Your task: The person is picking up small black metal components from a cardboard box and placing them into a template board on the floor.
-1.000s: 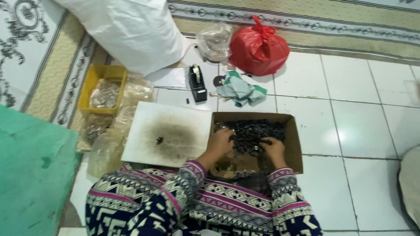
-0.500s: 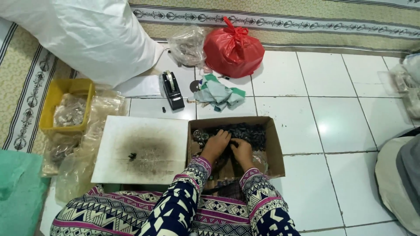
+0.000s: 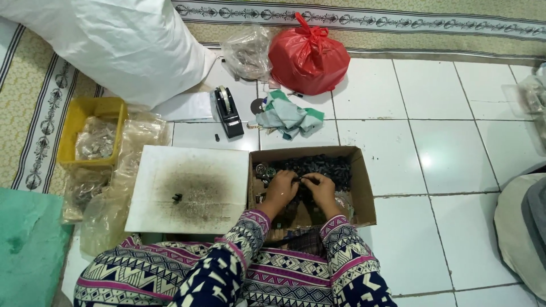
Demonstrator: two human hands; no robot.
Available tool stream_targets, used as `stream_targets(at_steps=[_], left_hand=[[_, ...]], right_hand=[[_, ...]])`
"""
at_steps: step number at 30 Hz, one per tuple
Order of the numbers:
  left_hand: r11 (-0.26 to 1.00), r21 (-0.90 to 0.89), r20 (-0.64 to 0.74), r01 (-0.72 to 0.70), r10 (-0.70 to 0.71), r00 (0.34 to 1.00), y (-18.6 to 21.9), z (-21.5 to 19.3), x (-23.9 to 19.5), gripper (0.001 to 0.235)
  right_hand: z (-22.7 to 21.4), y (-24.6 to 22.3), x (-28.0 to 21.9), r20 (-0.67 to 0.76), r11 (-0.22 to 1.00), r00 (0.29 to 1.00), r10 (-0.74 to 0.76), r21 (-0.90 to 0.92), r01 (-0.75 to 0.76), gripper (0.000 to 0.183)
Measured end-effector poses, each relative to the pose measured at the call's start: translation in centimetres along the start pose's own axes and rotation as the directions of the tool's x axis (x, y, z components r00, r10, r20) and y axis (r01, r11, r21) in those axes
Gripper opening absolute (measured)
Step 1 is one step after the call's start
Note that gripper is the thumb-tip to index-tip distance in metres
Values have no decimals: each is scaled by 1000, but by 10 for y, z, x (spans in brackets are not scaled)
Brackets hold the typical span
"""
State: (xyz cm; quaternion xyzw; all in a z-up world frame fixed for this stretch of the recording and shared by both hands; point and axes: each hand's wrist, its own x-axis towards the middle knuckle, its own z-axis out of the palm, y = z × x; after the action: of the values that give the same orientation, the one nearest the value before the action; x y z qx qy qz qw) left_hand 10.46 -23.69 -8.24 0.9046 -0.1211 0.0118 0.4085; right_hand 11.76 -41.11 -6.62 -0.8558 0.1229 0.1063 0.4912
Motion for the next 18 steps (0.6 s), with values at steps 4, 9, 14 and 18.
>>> stream_targets(at_steps=[4, 9, 14, 18], left_hand=[[959, -235, -75, 159, -181, 981, 9, -11, -19, 23], [860, -408, -105, 306, -377, 920, 18, -22, -45, 25], [891, -395, -174, 224, -312, 934, 33, -46, -61, 19], [813, -507, -116, 287, -395, 912, 31, -45, -66, 18]], right_hand=[[-3, -17, -14, 47, 998, 999, -15, 57, 12, 22], [-9, -45, -46, 203, 969, 979, 36, 232, -84, 21], [-3, -51, -57, 206, 955, 978, 33, 282, -92, 24], [0, -52, -62, 253, 937, 967, 18, 334, -105, 18]])
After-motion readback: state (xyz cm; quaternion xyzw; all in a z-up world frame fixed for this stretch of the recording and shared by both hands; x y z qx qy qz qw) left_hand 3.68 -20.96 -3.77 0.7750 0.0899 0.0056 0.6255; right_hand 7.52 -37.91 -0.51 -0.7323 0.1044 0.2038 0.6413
